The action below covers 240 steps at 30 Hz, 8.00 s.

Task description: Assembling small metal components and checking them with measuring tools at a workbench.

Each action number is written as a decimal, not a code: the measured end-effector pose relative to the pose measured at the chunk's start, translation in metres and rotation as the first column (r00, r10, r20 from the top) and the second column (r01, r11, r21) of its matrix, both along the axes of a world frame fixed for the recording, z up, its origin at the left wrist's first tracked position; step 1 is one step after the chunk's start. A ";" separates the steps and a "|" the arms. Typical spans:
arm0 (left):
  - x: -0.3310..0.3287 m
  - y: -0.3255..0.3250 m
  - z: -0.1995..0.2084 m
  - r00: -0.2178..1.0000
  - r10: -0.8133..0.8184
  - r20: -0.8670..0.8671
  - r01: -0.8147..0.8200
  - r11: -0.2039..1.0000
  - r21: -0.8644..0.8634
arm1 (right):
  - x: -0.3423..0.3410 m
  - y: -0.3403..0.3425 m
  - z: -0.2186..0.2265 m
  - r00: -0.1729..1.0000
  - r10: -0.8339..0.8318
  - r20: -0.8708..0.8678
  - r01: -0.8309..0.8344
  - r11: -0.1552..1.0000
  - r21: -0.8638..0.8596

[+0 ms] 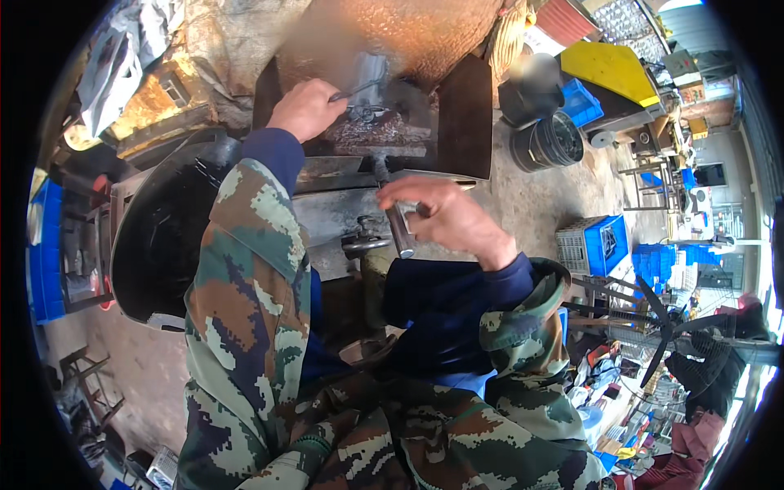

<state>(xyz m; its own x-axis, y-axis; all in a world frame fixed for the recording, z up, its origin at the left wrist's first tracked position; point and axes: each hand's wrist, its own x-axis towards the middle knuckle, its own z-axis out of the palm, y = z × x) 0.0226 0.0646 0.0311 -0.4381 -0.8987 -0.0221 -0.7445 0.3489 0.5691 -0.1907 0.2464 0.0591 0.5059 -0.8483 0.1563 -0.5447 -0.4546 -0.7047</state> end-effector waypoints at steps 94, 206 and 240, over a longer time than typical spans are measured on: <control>0.013 -0.012 -0.014 0.889 0.277 -0.363 -0.185 0.945 0.270 | -0.018 0.016 -0.002 0.992 -0.113 -0.063 0.095 0.967 -0.237; 0.234 -0.018 -0.233 0.904 -0.031 0.426 -0.168 0.892 0.421 | 0.029 -0.210 0.037 0.624 -0.530 0.574 0.612 0.788 0.063; 0.186 -0.021 -0.189 0.950 0.254 0.180 -0.292 0.528 0.797 | 0.016 -0.214 0.032 0.613 -0.550 0.567 0.625 0.777 0.077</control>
